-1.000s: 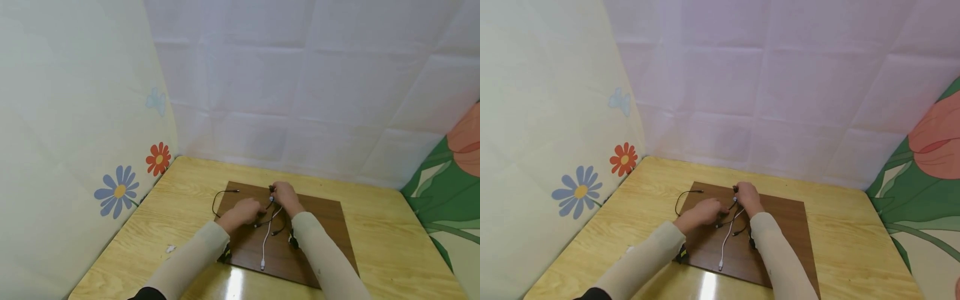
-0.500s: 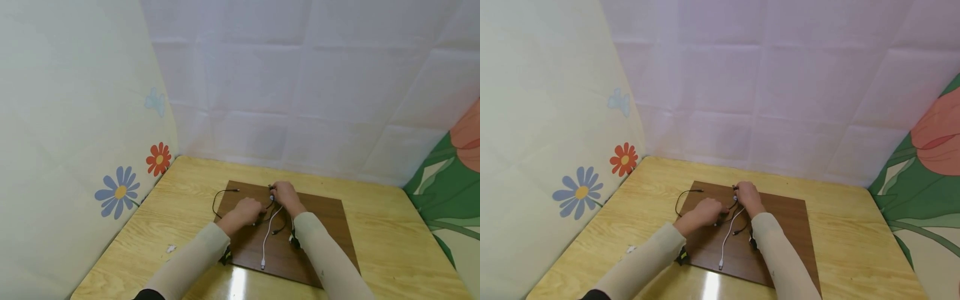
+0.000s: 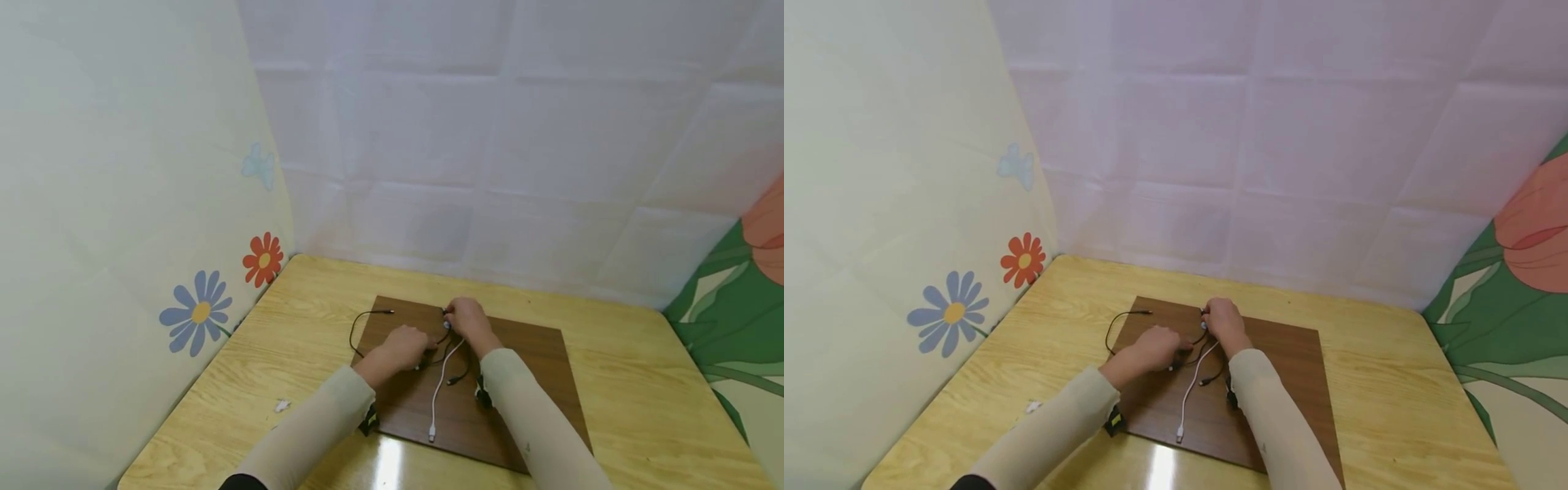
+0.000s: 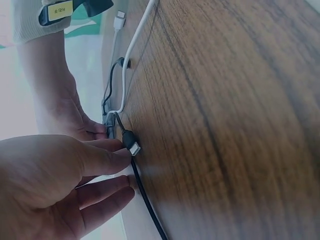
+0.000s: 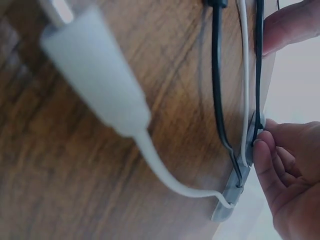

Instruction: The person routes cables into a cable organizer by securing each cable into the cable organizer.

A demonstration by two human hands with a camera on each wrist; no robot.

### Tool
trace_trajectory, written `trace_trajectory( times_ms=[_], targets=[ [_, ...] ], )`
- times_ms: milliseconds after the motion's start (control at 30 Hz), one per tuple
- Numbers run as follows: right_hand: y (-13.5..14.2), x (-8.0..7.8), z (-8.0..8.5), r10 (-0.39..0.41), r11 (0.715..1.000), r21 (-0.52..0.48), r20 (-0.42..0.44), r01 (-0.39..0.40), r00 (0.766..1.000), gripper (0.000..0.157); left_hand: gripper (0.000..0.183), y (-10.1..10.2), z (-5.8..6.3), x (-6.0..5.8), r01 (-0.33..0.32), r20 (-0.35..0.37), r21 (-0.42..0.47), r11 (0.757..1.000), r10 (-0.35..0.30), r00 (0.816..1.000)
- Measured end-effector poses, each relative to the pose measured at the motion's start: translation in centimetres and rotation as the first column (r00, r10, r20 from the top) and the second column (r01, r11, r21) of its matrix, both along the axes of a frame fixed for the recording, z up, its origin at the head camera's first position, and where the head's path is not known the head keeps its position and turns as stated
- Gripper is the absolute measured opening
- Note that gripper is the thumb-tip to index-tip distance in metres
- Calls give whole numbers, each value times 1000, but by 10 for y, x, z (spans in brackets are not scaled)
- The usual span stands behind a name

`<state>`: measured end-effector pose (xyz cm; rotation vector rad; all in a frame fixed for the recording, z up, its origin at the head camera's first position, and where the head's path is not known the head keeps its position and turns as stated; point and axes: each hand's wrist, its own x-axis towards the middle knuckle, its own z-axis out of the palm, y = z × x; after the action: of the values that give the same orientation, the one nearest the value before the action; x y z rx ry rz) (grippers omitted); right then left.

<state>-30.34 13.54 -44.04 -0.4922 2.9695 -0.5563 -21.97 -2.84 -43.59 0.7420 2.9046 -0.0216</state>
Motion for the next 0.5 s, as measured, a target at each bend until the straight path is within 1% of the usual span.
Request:
trace_trajectory(
  times_ms=[100, 167, 233, 300, 400, 500],
  targets=[
    [2, 2, 1, -1, 1000, -16, -9, 1, 1000, 17, 41, -1, -5, -2, 22, -6, 15, 1000, -22, 1000],
    [4, 4, 3, 6, 1000, -27, -31, -7, 1000, 17, 38, -2, -8, -2, 37, -17, 36, 999, -36, 999],
    [5, 7, 6, 3, 998, -56, -36, -5, 999, 19, 36, -4, -11, -2, 43, -22, 71, 997, -42, 999],
    [6, 9, 10, -6, 996, -93, -44, 2, 999, 21, 33, -6, -12, -3, 42, -10, 116, 992, -41, 999],
    [11, 12, 18, -17, 989, -146, -60, 8, 998, 24, 35, -11, -10, -4, 21, 59, 202, 979, -33, 998],
    [21, 15, 25, -18, 982, -189, -70, 4, 997, 27, 34, -18, -6, -4, -5, 132, 267, 964, -32, 991]
  ],
)
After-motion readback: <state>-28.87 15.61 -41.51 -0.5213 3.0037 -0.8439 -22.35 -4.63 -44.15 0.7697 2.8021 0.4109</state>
